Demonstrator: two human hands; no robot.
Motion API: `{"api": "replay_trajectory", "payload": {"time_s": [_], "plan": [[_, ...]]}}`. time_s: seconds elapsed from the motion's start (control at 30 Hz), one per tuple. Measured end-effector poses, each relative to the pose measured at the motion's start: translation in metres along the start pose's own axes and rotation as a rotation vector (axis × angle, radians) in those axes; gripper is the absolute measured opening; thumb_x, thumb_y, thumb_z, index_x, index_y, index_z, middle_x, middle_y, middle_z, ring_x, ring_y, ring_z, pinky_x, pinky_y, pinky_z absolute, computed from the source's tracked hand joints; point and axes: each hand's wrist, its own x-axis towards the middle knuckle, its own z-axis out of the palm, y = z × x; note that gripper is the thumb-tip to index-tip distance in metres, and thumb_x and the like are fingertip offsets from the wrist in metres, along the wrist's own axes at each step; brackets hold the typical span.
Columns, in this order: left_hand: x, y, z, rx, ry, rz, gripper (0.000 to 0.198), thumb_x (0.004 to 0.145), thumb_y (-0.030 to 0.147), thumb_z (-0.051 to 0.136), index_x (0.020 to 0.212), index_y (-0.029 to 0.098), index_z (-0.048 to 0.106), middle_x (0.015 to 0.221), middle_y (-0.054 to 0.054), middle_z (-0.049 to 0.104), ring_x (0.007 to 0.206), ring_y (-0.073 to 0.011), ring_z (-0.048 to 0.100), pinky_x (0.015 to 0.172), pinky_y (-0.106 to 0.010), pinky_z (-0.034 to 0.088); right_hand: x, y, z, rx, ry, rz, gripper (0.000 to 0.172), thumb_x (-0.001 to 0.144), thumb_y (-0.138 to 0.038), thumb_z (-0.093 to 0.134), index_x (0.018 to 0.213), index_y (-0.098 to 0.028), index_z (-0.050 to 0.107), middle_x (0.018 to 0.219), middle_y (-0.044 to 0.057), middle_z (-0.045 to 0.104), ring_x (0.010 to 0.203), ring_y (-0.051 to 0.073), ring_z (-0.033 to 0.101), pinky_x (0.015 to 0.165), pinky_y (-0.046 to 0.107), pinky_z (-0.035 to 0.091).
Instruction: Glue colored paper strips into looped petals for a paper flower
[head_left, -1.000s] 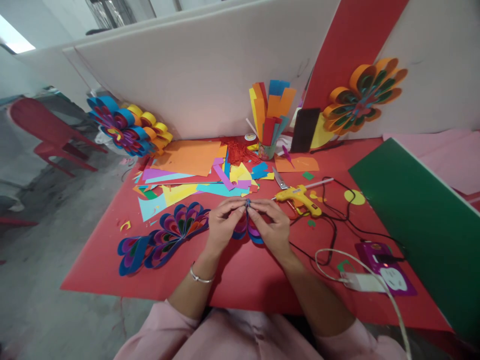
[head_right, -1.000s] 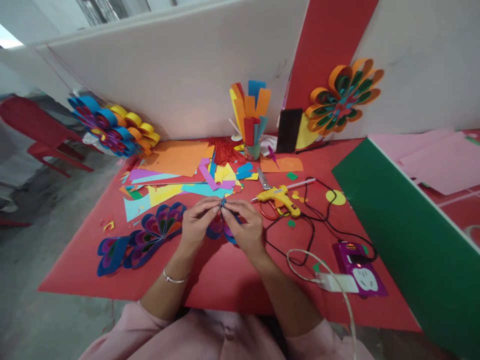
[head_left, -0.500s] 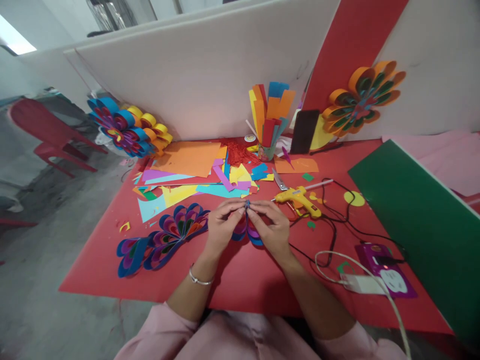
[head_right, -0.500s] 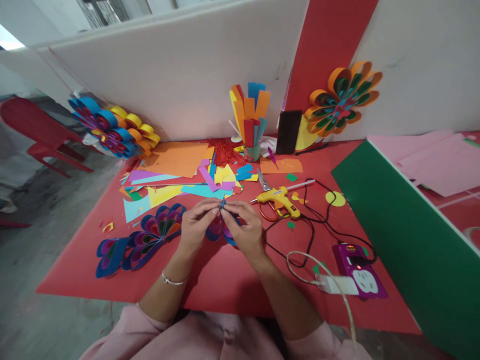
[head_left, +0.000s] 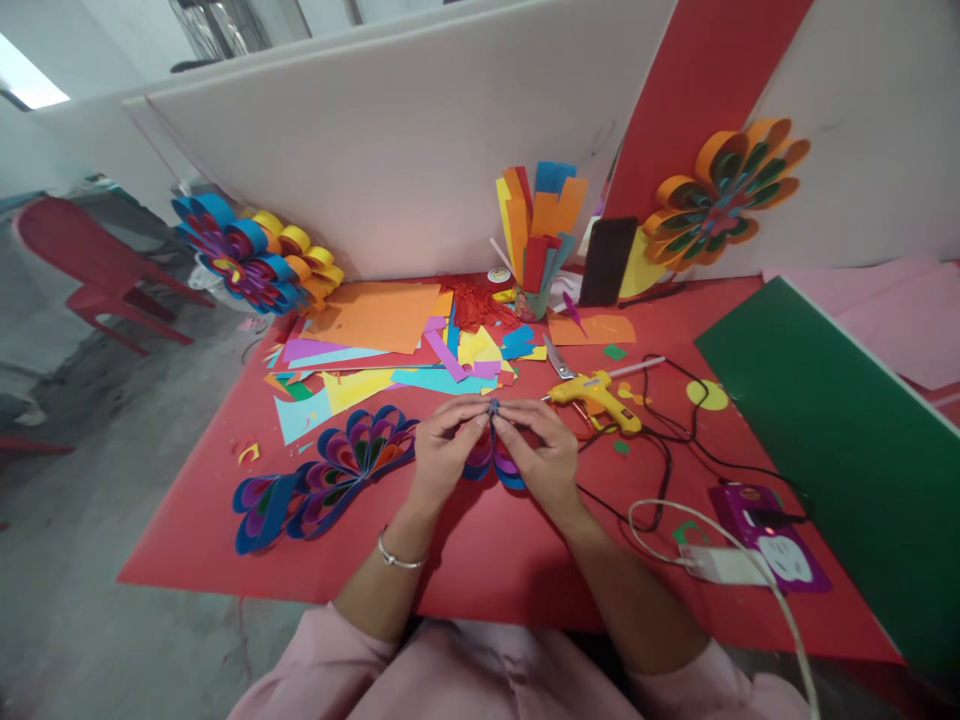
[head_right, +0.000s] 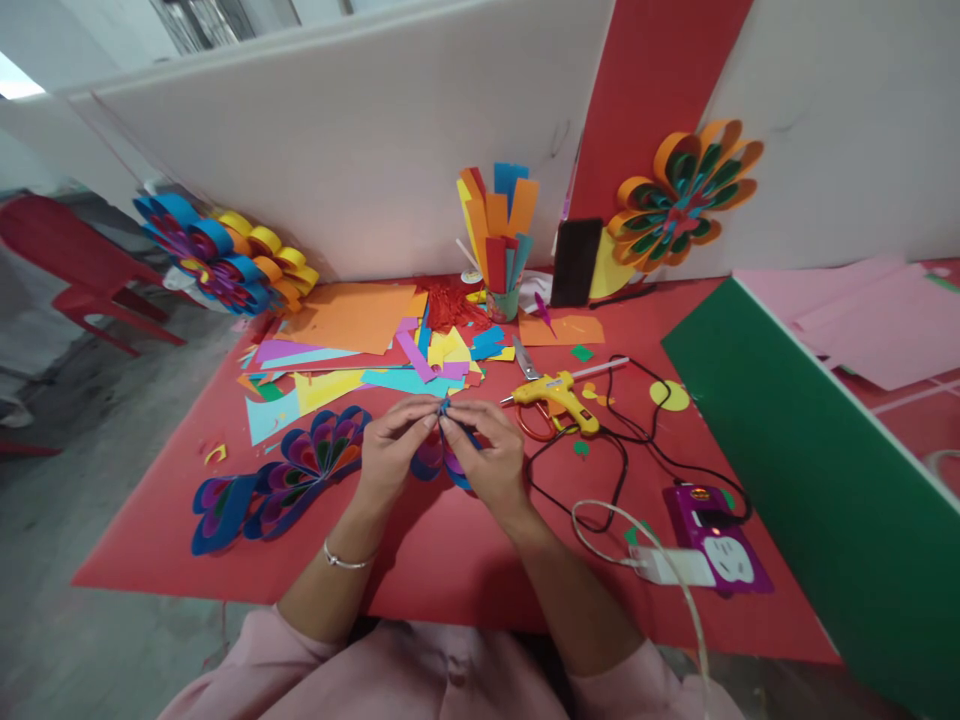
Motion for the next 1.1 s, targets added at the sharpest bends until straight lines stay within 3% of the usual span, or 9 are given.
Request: {"api": "replay_trajectory", "payload": {"time_s": [1.1], "plan": [[0.0003,-0.0004,0.0001,-0.002,0.004,0.016,0.011,0.087,0.026,0.08,0.096,0.025,0.087,0.104,-0.008,0.082,0.103,-0.0215,0.076,0.099,-0.036,0.06,-0.0006,0.002,-0.0001,0.0,-0.004,-0.015,0.018,0.091,-0.018,0.077,0.102,-0.03,0.083,0.1,0.003,0.08,0.093,0.016,0.076,0.084,0.031,0.064]]}}
